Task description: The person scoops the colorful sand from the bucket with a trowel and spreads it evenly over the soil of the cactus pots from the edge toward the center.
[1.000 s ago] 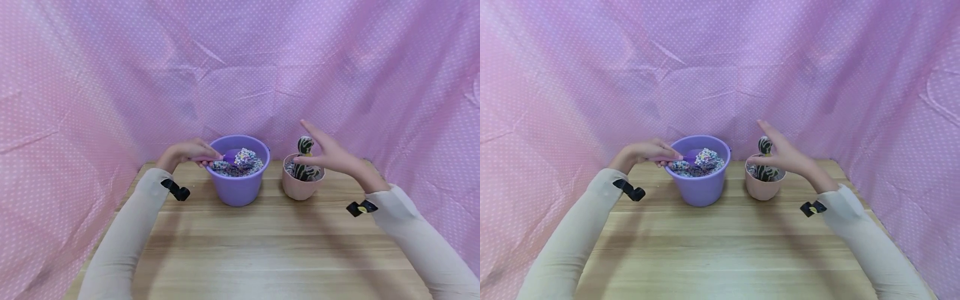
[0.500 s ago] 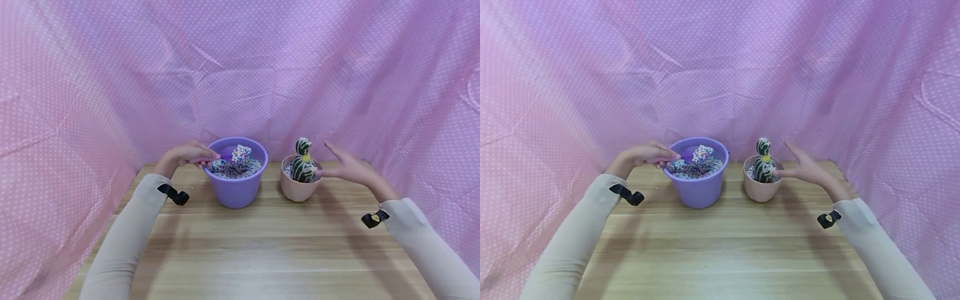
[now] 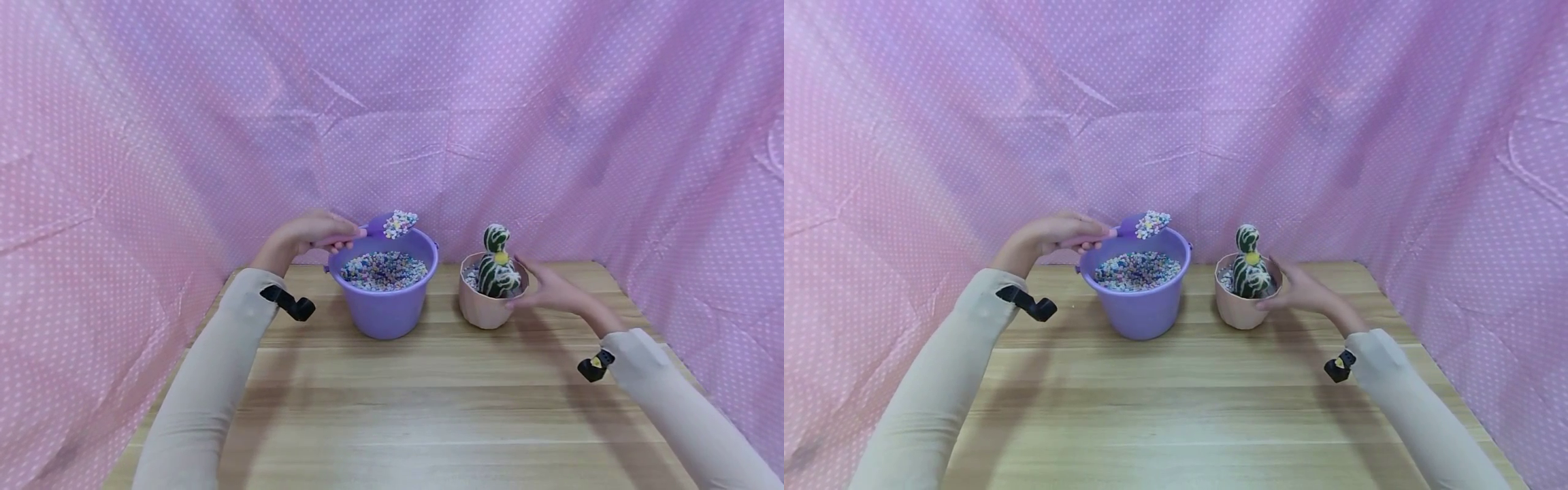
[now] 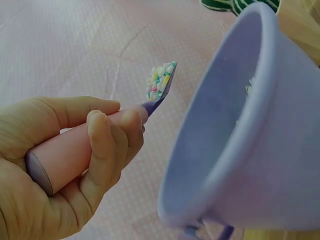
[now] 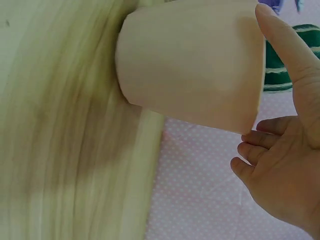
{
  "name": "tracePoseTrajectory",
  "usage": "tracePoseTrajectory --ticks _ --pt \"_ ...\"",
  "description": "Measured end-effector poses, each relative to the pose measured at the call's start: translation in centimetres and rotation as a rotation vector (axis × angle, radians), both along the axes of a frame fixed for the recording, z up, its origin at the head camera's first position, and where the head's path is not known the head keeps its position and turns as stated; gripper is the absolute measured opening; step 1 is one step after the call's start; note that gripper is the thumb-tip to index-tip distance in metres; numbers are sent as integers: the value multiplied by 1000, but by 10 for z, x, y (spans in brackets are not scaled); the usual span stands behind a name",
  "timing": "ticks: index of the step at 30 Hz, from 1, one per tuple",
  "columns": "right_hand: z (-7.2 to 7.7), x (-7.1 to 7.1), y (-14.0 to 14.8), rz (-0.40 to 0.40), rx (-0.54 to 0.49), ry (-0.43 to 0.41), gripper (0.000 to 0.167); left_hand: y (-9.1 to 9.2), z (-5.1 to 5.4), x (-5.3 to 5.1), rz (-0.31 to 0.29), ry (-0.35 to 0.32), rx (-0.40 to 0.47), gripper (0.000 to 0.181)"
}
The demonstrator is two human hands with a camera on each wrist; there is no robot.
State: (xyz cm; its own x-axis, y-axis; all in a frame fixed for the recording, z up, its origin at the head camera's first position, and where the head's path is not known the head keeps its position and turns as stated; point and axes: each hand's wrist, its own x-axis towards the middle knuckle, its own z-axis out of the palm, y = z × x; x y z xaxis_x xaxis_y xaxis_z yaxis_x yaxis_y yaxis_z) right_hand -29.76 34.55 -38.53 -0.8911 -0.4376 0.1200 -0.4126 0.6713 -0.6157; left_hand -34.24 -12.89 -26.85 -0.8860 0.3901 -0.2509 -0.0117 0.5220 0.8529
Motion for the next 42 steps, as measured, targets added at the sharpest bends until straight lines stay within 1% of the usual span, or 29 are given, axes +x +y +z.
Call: tracePoseTrajectory --ticks 5,10,14,16,20,22,24,28,32,36,42 --pt "-6 -3 -3 55 -49 45 112 14 13 -1 -13 12 -23 25" --pt "-6 -3 -3 50 -45 36 110 31 21 -4 -22 2 -23 24" --pt "-5 -3 -2 38 -46 14 110 45 23 -3 -31 -20 -21 26" --pt "-6 -3 -2 26 -47 -6 110 53 23 -3 -38 -36 -17 29" --pt "-7 -3 -1 -2 -36 -19 111 67 19 -4 -88 -65 7 36" --pt "-8 -3 -2 -8 -35 -16 111 74 17 -4 -105 -71 17 36" --pt "-9 -3 -3 -14 -38 -11 110 80 17 -4 -115 -71 23 31" --pt "-10 -3 -5 -14 -50 1 109 92 16 -6 -104 -80 39 18" --pt "-10 -3 -6 -20 -29 25 108 103 14 -8 -91 -103 59 15" --pt "-8 0 -9 -26 -9 41 108 110 11 -10 -77 -120 68 19" --pt "-6 3 -10 -34 -9 30 107 118 5 -14 -56 -175 77 33"
